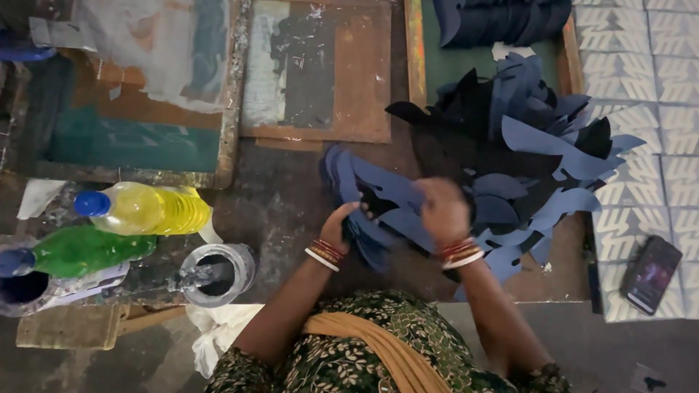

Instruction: Sorting and stacking pre-cut blue and black fabric pieces on a workbench.

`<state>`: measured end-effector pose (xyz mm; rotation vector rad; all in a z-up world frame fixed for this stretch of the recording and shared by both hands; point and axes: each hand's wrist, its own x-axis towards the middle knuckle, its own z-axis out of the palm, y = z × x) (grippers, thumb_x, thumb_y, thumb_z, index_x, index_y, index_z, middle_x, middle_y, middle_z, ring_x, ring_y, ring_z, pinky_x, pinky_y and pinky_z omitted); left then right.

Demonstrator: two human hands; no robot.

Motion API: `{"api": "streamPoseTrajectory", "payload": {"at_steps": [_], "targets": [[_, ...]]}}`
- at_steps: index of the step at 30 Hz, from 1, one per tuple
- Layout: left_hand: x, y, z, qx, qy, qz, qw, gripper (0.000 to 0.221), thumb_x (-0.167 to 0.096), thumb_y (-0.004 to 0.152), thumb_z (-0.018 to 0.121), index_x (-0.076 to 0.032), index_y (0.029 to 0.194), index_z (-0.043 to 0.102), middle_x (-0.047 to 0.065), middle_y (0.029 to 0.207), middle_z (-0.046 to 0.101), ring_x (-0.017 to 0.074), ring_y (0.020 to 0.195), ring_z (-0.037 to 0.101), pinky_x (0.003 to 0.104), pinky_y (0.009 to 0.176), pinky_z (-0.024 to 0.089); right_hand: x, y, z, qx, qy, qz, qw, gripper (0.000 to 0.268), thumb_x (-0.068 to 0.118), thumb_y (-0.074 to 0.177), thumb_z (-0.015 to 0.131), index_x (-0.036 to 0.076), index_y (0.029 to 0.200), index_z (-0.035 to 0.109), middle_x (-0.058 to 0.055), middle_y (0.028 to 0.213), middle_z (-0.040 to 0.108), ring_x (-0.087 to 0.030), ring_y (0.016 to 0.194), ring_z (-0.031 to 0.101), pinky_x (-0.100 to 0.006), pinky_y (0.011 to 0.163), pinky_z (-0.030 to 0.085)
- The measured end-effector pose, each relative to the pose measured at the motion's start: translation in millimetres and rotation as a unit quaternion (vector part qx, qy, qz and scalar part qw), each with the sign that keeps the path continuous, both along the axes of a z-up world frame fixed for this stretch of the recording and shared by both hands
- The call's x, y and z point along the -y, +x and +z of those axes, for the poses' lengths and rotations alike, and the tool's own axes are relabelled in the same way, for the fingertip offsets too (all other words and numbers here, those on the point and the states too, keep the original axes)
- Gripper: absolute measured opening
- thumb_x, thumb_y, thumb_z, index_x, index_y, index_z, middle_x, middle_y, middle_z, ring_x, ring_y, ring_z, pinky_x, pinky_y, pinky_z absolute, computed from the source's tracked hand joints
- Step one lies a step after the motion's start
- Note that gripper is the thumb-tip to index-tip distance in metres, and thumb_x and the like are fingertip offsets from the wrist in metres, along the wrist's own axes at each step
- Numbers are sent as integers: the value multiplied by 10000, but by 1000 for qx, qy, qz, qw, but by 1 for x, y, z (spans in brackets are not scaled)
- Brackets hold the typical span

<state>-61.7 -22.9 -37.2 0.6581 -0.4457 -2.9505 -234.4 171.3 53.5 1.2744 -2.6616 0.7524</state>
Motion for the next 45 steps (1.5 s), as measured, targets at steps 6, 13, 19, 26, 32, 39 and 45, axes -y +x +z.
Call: {"api": "streamPoseTrajectory", "payload": {"at_steps": [6, 13, 19, 26, 32, 39, 45], "targets": [[-6, -3, 12, 26, 0, 53, 998, 358, -169, 875, 736, -87, 1205, 625, 66, 948, 673, 221, 837, 664, 406, 754, 570, -2, -37, 40, -56, 190, -204, 959, 519, 326, 762, 861, 114, 1209, 704, -148, 1261, 601, -360, 1182, 549, -479, 968, 472], [-22, -22, 50, 71, -113, 57, 989, 414, -180, 840, 748, -63, 1209, 603, 73, 1056, 731, 202, 908, 700, 362, 794, 583, 10, -5, 18, 48, 26, -200, 978, 196, 292, 944, 789, 122, 1019, 728, -91, 992, 743, -295, 884, 716, -447, 752, 571], [-18, -23, 5, 34, -153, 31, 987, 329, -253, 1026, 747, 46, 1126, 654, 77, 1017, 708, 185, 910, 673, 337, 803, 537, 63, -21, 37, 244, -17, 140, 960, 154, 251, 912, 749, 118, 980, 784, -87, 935, 759, -288, 838, 751, -403, 747, 590], [3, -17, 58, 46, -76, 113, 990, 212, -140, 889, 742, -57, 1053, 635, 78, 871, 669, 217, 785, 662, 390, 705, 563, 82, -129, 21, -155, 58, -82, 983, 289, 250, 741, 840, 120, 991, 775, -148, 1004, 704, -383, 928, 681, -491, 776, 546], [-9, -17, 46, 87, -63, 137, 985, 238, -153, 873, 737, -94, 1085, 645, 56, 922, 700, 215, 832, 691, 377, 726, 576, 96, -6, 34, 59, 40, 6, 997, 291, 175, 810, 778, 84, 1075, 698, -150, 1035, 688, -377, 964, 670, -474, 811, 548], [-7, 18, 8, 57, -66, 82, 993, 281, -248, 961, 723, 3, 1085, 705, 100, 977, 726, 230, 884, 695, 373, 799, 587, 48, 26, -21, 231, 49, 266, 934, 329, 254, 907, 735, 115, 1206, 720, -130, 1160, 734, -327, 1027, 707, -413, 895, 571], [-2, 31, 9, 87, -15, 123, 988, 220, -181, 888, 702, -124, 1100, 694, 53, 862, 683, 217, 780, 670, 393, 736, 579, 44, -26, 5, 84, 112, 91, 986, 430, 298, 795, 729, 78, 1164, 759, -174, 1082, 746, -378, 926, 715, -479, 771, 561]]}}
